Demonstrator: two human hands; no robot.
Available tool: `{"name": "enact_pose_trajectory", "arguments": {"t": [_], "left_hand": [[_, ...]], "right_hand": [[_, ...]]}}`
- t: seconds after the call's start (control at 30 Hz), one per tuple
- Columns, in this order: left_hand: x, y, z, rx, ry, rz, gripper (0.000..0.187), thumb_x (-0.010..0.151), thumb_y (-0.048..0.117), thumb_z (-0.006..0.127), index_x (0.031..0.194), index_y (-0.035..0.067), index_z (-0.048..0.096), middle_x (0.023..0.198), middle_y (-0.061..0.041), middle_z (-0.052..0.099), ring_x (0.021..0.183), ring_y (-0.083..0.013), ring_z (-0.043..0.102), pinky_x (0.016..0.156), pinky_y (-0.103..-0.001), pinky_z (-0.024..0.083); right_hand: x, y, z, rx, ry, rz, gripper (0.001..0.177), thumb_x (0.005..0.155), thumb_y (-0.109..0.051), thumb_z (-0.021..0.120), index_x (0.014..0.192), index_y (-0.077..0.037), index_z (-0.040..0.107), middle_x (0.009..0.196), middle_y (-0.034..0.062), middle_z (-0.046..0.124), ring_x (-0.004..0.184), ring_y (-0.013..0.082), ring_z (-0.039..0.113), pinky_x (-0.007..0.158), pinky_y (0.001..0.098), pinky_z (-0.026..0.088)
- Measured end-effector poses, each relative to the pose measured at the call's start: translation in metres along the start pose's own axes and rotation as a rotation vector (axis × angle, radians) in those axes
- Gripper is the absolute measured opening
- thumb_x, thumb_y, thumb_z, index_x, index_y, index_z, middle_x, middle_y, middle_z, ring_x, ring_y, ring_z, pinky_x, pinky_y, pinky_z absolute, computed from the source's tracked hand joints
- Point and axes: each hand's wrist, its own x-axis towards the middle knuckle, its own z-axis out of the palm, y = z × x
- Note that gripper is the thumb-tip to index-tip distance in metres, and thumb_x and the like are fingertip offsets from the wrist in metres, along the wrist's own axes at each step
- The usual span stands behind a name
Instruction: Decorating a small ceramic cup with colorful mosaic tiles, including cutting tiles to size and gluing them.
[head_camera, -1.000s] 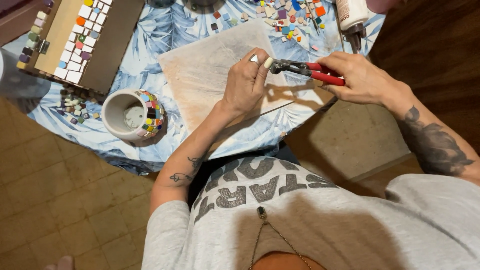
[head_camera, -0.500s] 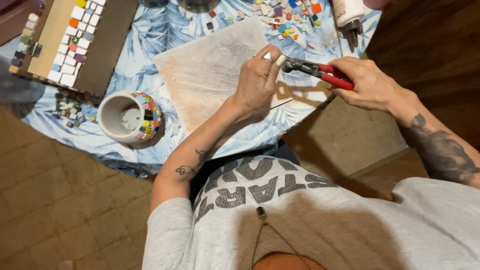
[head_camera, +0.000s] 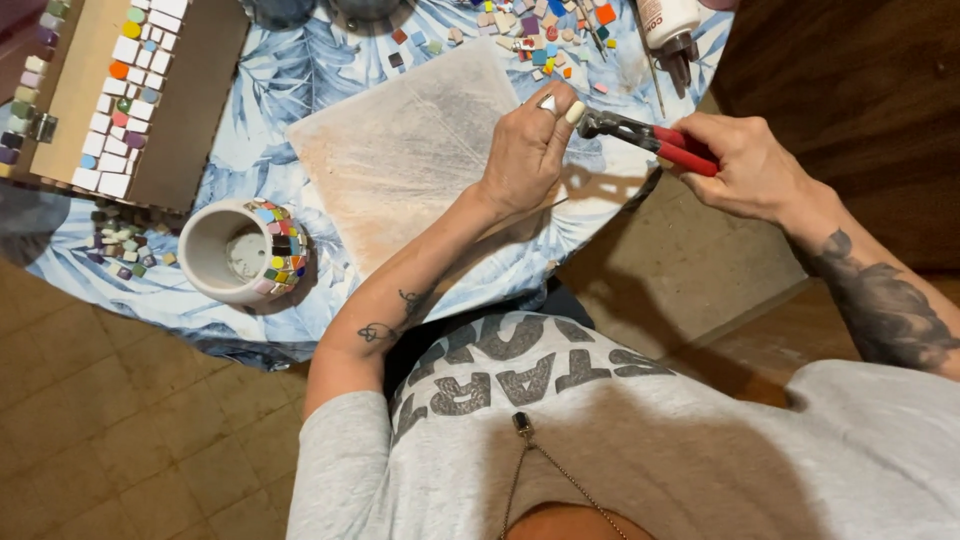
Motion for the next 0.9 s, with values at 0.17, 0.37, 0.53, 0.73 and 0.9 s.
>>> {"name": "enact_pose_trajectory", "arguments": {"t": [0.17,0.37,0.53,0.73,0.9], "left_hand": [[0.001,-0.003,-0.002,0.003,0.006,0.013,0.025,0.092,0.023,0.025,0.073,0.009,0.032,0.067,-0.002,0.034,0.054,-0.0134,0.033,0.046,-0.026,0.03],[-0.006,-0.016,0.006,0.035,-0.001,-0.02,0.026,0.092,0.028,0.022,0.073,0.011,0.031,0.067,-0.001,0.036,0.051,-0.0109,0.036,0.036,-0.02,0.035],[-0.006,-0.011,0.001,-0.007,-0.007,-0.029,0.024,0.091,0.025,0.026,0.073,0.01,0.032,0.068,-0.002,0.035,0.053,-0.0134,0.036,0.042,-0.026,0.032],[-0.009,-0.016,0.005,-0.05,-0.016,-0.078,0.025,0.091,0.026,0.027,0.072,0.012,0.033,0.064,0.001,0.032,0.05,-0.0106,0.033,0.041,-0.023,0.031],[-0.008,-0.024,0.004,-0.285,-0.053,-0.194,0.028,0.09,0.031,0.031,0.068,0.014,0.035,0.055,0.005,0.031,0.047,-0.0068,0.031,0.046,-0.02,0.033]], "right_hand": [[0.003,-0.004,-0.002,-0.017,0.035,-0.037,0.021,0.081,-0.011,0.056,0.097,0.003,0.055,0.073,0.0127,0.055,0.06,0.0241,0.049,0.055,0.0337,0.038],[0.004,-0.009,-0.003,-0.049,0.03,-0.064,0.037,0.083,-0.019,0.056,0.111,0.004,0.052,0.082,0.0159,0.052,0.067,0.0281,0.05,0.061,0.0359,0.04],[0.003,-0.011,-0.002,-0.041,-0.004,-0.032,0.039,0.08,-0.016,0.055,0.114,0.004,0.05,0.085,0.017,0.053,0.069,0.0289,0.051,0.063,0.0363,0.04],[0.001,-0.008,0.001,-0.027,-0.007,-0.04,0.04,0.08,-0.016,0.054,0.115,0.004,0.05,0.085,0.0162,0.053,0.07,0.0286,0.05,0.065,0.0368,0.04],[-0.002,-0.002,0.005,-0.021,-0.042,0.003,0.042,0.077,-0.013,0.054,0.116,0.002,0.049,0.084,0.0157,0.052,0.068,0.0285,0.049,0.064,0.0375,0.04]]}}
